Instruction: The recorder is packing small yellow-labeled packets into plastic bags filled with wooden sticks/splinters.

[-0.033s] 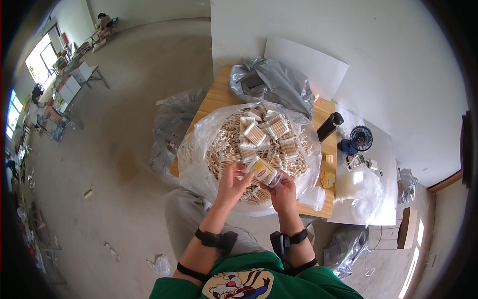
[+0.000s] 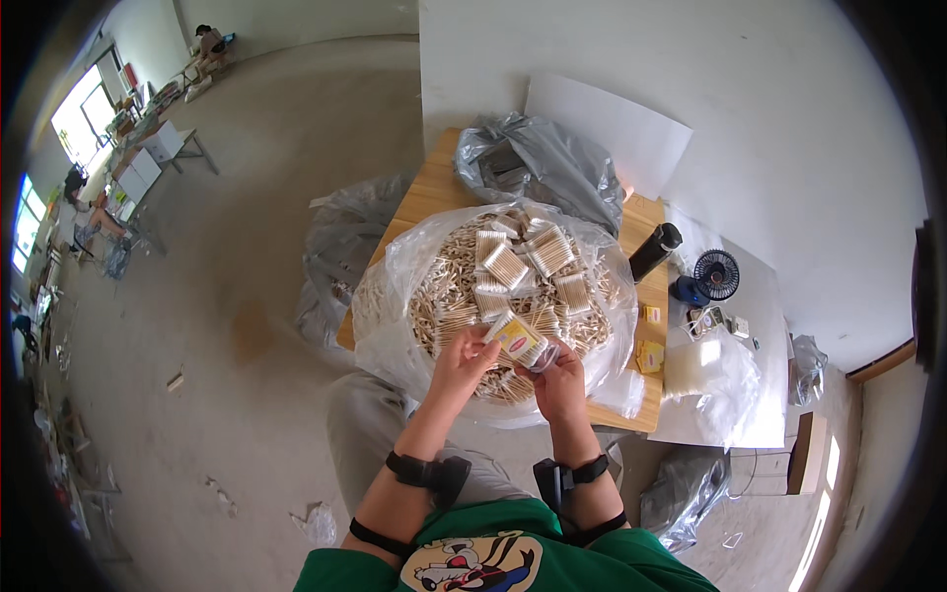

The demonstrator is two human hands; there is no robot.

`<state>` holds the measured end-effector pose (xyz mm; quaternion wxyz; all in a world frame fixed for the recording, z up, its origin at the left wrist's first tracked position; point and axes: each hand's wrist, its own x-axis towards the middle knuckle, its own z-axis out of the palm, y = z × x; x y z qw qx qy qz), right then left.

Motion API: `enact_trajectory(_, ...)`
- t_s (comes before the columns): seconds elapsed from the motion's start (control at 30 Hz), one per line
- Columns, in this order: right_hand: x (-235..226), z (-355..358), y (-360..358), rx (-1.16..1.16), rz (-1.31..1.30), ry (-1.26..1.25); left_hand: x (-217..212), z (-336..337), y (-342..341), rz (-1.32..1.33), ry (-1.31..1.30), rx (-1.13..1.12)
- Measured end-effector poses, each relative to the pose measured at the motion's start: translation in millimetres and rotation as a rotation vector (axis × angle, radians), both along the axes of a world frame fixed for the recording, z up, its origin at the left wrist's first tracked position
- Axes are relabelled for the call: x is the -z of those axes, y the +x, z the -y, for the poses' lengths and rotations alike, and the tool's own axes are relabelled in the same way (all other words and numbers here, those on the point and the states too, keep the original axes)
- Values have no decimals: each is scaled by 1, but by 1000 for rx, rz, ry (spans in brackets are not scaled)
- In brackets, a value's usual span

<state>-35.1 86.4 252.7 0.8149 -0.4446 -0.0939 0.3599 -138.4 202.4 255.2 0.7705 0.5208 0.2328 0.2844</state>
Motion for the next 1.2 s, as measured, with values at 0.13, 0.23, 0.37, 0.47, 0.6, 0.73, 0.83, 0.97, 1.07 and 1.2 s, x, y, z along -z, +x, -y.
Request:
enact_trajectory(0.13,11,9,11,-36,185,-85,2,1,3,33,-105,-27)
enact_trajectory(0.23,1,7,18,78,511,-233,5,-3,4,-198,348,-44)
enact_trajectory(0.37,-6,-4,18,-29,821,-342,-4,-2,9,-224,708,-78)
enact_trajectory(0.47,5,-8,19,-38,700,-326,-4,1,13,-174,737,-102)
enact_trajectory(0.6,10,-12,12,-22,511,-181,2,1,13,-170,633,-143)
enact_trajectory(0.73,11,-14,11,6,329,-99,2,3,14,-186,628,-190)
enact_trajectory(0.83,7,-17,14,52,330,-120,0,5,14,-224,698,-189)
enact_trajectory(0.97,-4,-19,15,55,448,-157,15,-5,14,-226,575,-436)
enact_trajectory(1.07,-1,-12,8,-83,219,-240,10,-6,14,-256,565,-506)
enact_trajectory(1.2,7,-15,-15,-112,102,-237,11,-1,12,-281,644,-527)
